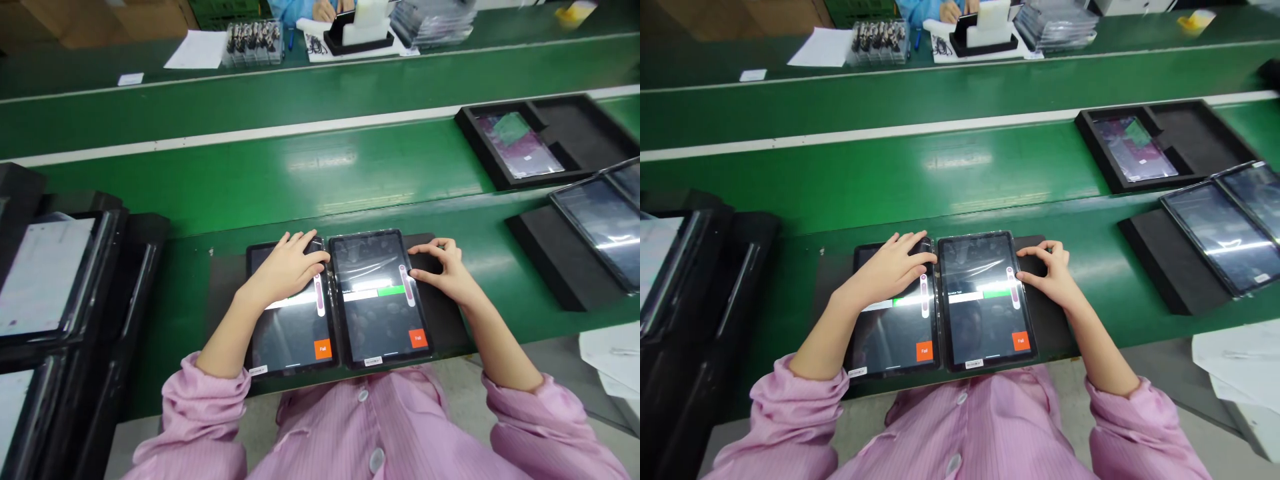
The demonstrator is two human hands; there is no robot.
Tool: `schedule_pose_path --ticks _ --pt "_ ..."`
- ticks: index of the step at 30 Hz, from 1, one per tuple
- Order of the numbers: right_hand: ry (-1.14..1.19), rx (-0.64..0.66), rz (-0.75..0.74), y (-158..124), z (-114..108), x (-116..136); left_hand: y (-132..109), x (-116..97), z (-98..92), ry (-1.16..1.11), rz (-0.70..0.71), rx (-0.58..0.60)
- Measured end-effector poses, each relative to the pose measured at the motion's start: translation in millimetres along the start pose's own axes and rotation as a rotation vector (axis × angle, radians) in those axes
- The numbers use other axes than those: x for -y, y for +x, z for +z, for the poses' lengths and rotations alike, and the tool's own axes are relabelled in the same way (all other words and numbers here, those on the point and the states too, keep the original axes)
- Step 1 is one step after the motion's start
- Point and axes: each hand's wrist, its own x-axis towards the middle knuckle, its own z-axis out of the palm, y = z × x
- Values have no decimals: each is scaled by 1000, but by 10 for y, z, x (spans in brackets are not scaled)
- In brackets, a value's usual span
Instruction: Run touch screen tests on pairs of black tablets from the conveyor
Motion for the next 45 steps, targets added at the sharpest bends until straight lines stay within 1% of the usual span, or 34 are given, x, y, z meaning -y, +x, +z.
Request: schedule_pose_path --ticks 5,12,16,21,25,27,30,39,45 --pt "27 32 49 1 -18 83 18 6 35 49 -21 -39" --pt "72 25 46 14 -13 116 78 -6 61 115 -29 -58" --pt "73 -4 35 1 22 95 71 27 62 35 -55 -59" --pt "80 -38 20 -27 51 67 44 78 56 -78 -152 -75" --pt "70 -48 6 -36 59 37 6 177 43 -174 -256 -127" --pt "66 -52 -1 -39 63 22 -8 224 38 -190 -285 -169" --pt "67 -56 -1 -45 66 7 -6 246 42 -147 -287 -219" --pt "88 -78 7 -54 69 19 35 227 84 -50 -234 -265" --pt "85 -81 2 -53 74 24 23 225 108 -115 -271 -301"
